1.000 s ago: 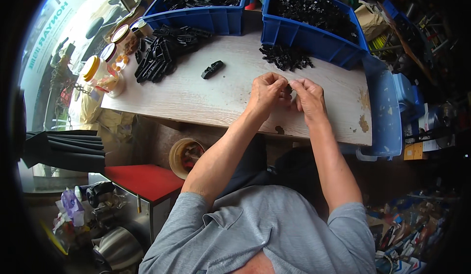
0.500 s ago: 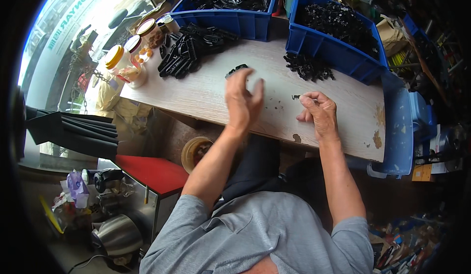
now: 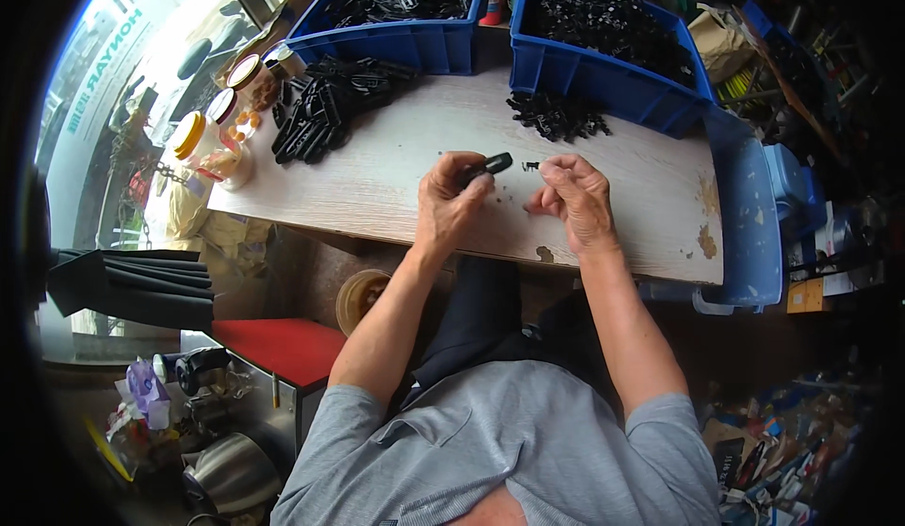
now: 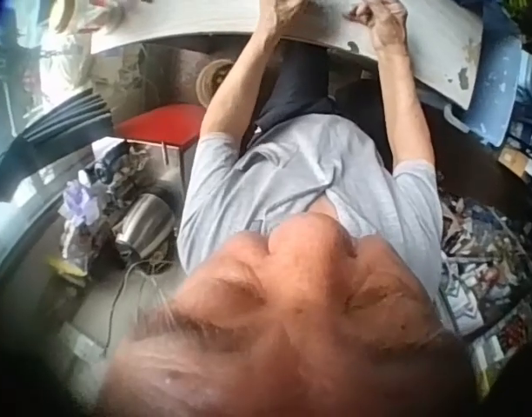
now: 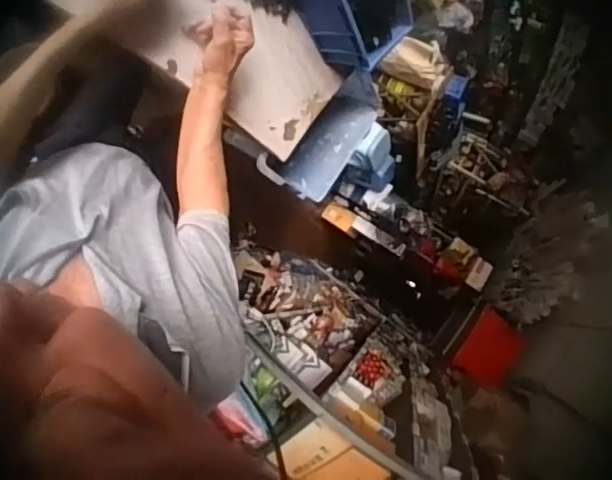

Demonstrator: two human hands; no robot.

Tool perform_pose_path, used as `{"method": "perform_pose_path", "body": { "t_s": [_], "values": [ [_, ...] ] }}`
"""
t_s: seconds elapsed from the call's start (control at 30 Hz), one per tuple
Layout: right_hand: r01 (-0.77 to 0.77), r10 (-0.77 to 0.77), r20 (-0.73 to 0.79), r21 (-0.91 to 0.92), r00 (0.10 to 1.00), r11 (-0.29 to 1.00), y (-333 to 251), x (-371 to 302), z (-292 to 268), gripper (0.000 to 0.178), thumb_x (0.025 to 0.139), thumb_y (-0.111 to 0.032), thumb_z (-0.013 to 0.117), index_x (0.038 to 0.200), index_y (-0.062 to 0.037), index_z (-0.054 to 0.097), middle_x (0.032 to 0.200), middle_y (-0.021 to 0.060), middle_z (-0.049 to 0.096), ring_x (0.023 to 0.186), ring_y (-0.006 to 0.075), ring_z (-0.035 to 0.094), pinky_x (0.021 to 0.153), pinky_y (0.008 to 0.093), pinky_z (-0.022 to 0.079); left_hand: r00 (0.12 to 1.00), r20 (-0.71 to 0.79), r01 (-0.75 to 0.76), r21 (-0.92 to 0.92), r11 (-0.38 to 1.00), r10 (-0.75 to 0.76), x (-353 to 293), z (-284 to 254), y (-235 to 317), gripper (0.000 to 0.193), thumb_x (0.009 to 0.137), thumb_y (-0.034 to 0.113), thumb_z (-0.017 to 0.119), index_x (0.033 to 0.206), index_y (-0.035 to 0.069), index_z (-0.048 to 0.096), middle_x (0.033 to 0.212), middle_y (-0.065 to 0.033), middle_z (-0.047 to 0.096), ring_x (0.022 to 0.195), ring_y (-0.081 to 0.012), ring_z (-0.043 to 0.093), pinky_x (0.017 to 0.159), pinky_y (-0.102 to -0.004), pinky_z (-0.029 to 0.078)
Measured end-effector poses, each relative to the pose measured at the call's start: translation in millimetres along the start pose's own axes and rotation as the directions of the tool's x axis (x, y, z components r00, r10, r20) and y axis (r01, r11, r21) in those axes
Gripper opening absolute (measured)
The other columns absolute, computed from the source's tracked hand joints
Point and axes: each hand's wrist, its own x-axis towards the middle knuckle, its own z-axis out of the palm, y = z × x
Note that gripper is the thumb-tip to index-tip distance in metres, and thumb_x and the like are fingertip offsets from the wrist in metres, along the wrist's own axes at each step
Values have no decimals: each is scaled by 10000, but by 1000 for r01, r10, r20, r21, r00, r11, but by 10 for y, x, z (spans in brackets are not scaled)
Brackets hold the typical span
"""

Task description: Manual assembly of small black plastic components at a workbench.

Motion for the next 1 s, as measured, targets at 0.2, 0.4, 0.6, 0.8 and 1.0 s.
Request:
{"method": "perform_pose_path", "body": {
  "t_s": [0.2, 0.4, 0.6, 0.8, 1.0],
  "values": [
    [-11, 11, -1, -31, 1000, 999, -75, -53, 71, 138, 853, -164, 758, 921, -64, 692, 645, -13, 603, 571, 89, 581, 602, 255, 525, 940, 216, 318, -283, 905, -262, -117, 261, 229, 233, 867, 80, 733, 1070, -5, 656, 807, -27, 687, 680, -77, 637, 608, -216, 522],
    [-32, 37, 42, -113, 998, 993, -70, -27, 19, 146, 827, -159, 791, 907, -65, 713, 706, -10, 665, 579, 54, 551, 563, 190, 414, 937, 229, 318, -241, 917, -265, -84, 289, 205, 211, 855, 71, 713, 1026, -40, 660, 767, -38, 669, 652, -67, 601, 592, -209, 490],
    [-46, 52, 58, -99, 997, 994, -49, -12, 52, 161, 832, -167, 788, 921, -58, 710, 726, 7, 683, 585, 53, 549, 568, 194, 416, 931, 245, 320, -200, 926, -269, -56, 256, 259, 222, 881, 99, 706, 1042, -47, 659, 794, -47, 676, 683, -82, 620, 636, -218, 517],
    [-41, 49, 44, -160, 998, 986, -46, 0, 45, 188, 860, -212, 763, 946, -58, 696, 662, -25, 618, 545, 53, 513, 552, 184, 405, 934, 153, 353, -268, 896, -322, -28, 315, 267, 216, 916, 152, 677, 968, -57, 667, 764, -45, 660, 641, -79, 603, 605, -210, 494],
    [-166, 164, -30, -262, 986, 951, -184, -24, 229, 292, 845, -332, 753, 824, -68, 631, 545, -21, 487, 437, 75, 444, 459, 258, 474, 930, 53, 349, -432, 832, -362, -75, 320, 265, 162, 898, 97, 677, 970, -48, 670, 804, -78, 677, 621, -110, 633, 584, -228, 548]
  ]
}}
